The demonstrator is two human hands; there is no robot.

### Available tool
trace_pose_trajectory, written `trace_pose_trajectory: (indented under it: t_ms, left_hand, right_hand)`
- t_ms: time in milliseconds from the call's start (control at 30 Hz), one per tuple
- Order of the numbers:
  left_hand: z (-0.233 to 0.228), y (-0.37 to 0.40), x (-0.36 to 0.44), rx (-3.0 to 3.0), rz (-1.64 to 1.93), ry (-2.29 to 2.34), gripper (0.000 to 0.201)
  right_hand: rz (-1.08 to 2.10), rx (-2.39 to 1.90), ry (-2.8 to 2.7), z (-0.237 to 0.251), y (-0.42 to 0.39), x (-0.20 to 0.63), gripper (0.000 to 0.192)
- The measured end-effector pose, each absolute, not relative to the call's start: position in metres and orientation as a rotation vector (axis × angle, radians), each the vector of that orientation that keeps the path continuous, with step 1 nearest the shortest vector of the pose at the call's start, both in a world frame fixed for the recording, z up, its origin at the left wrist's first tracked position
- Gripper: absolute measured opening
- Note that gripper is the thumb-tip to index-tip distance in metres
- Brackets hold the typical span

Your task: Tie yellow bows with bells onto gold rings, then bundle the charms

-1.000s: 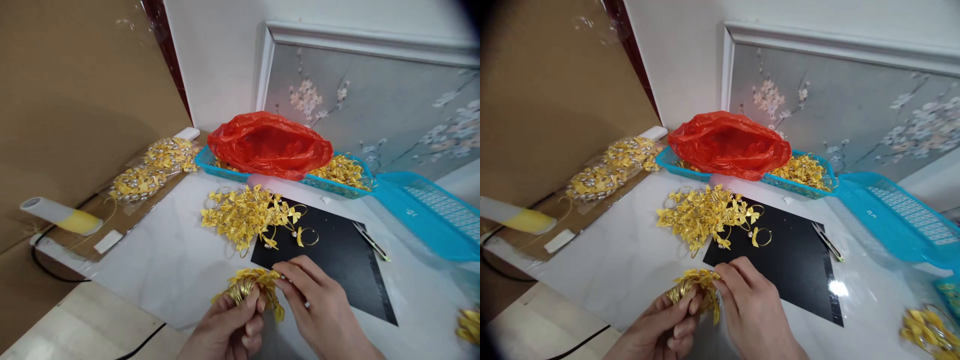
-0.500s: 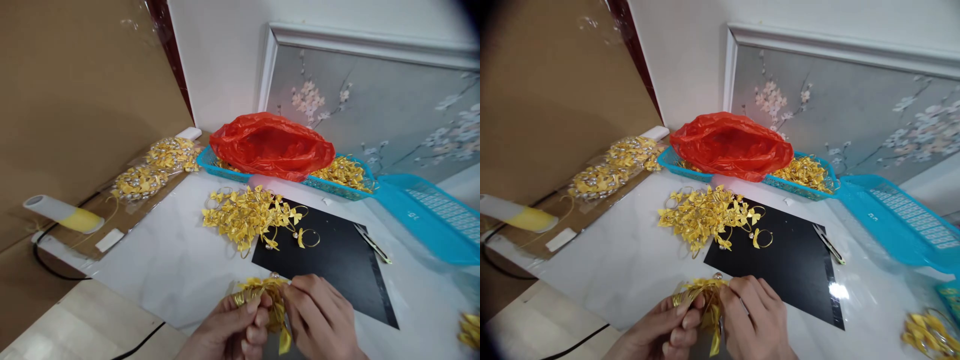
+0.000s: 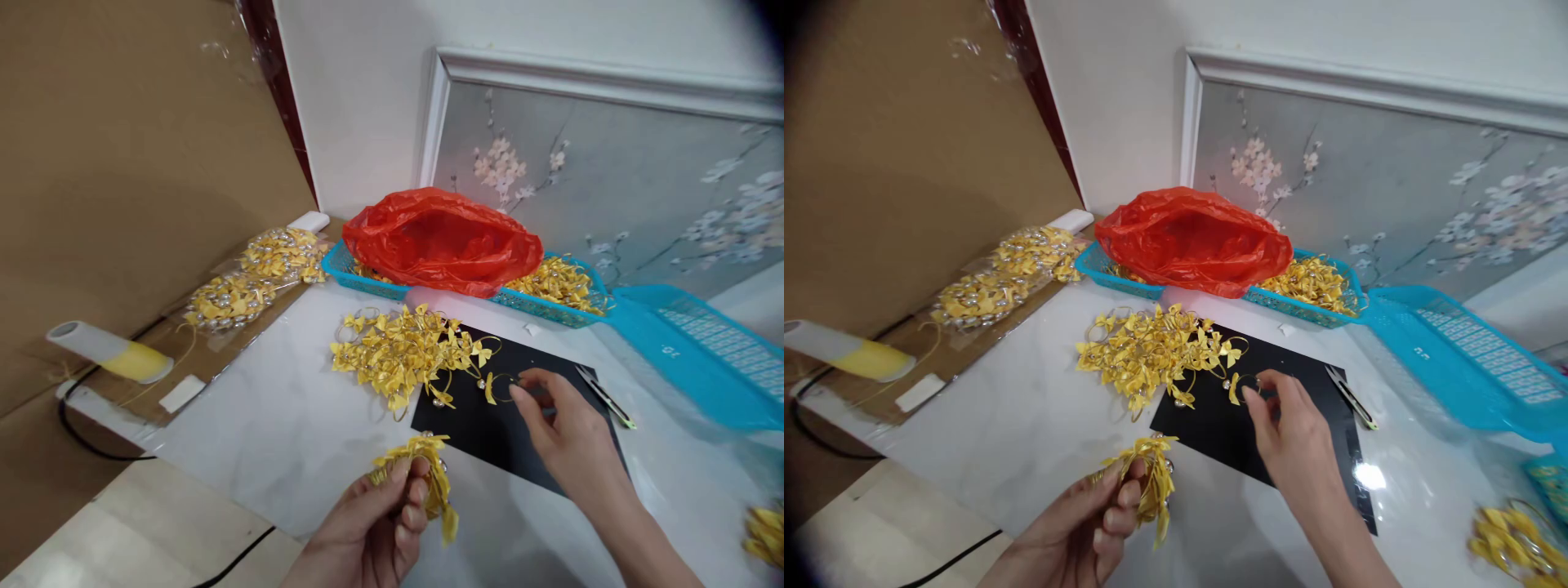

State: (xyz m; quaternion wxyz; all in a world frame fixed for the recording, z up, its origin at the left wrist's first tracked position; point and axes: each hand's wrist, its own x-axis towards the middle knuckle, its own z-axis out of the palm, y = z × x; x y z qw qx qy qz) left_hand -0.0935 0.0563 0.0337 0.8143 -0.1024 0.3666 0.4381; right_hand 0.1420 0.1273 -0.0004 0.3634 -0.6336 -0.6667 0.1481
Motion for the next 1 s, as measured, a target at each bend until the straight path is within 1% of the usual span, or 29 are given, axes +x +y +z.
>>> trace_pose_trajectory:
  t_ms: [100,200,300,400,533,700,767,833,900,1000]
  left_hand:
    - [0.033,0.054,-0.094,-0.246,0.947,0.783,0.015]
    - [0.032,0.053,-0.093,-0.214,0.986,0.804,0.012]
    - [0.032,0.054,-0.091,-0.176,0.988,0.837,0.010]
    - [0.034,0.055,-0.090,-0.138,0.965,0.889,0.010]
    - [0.034,0.055,-0.090,-0.081,0.944,0.937,0.013]
    - [0.034,0.055,-0.088,-0.041,0.922,0.936,0.015]
    - [0.035,0.056,-0.087,-0.023,0.925,0.946,0.015]
    - [0.037,0.056,-0.088,-0.015,0.924,0.958,0.017]
    - [0.039,0.057,-0.088,-0.019,0.914,0.964,0.024]
    - [0.039,0.058,-0.090,-0.017,0.911,0.960,0.029]
  right_hand:
    - [0.552,-1.697,-1.672,-0.014,0.148,0.155,0.037]
    - [0.733,-1.646,-1.688,-0.020,0.153,0.155,0.043]
    - [0.775,-1.600,-1.757,-0.017,0.148,0.150,0.041]
    - [0.728,-1.583,-1.874,-0.010,0.142,0.151,0.031]
    - [0.564,-1.619,-1.956,0.000,0.133,0.156,0.024]
    - [0.399,-1.534,-1.955,0.024,0.120,0.145,0.026]
    - [0.490,-1.480,-1.911,0.033,0.115,0.136,0.029]
    - [0.726,-1.493,-1.844,0.037,0.110,0.128,0.034]
    - [0.966,-1.524,-1.739,0.037,0.106,0.121,0.039]
    - [1.111,-1.547,-1.568,0.032,0.098,0.112,0.041]
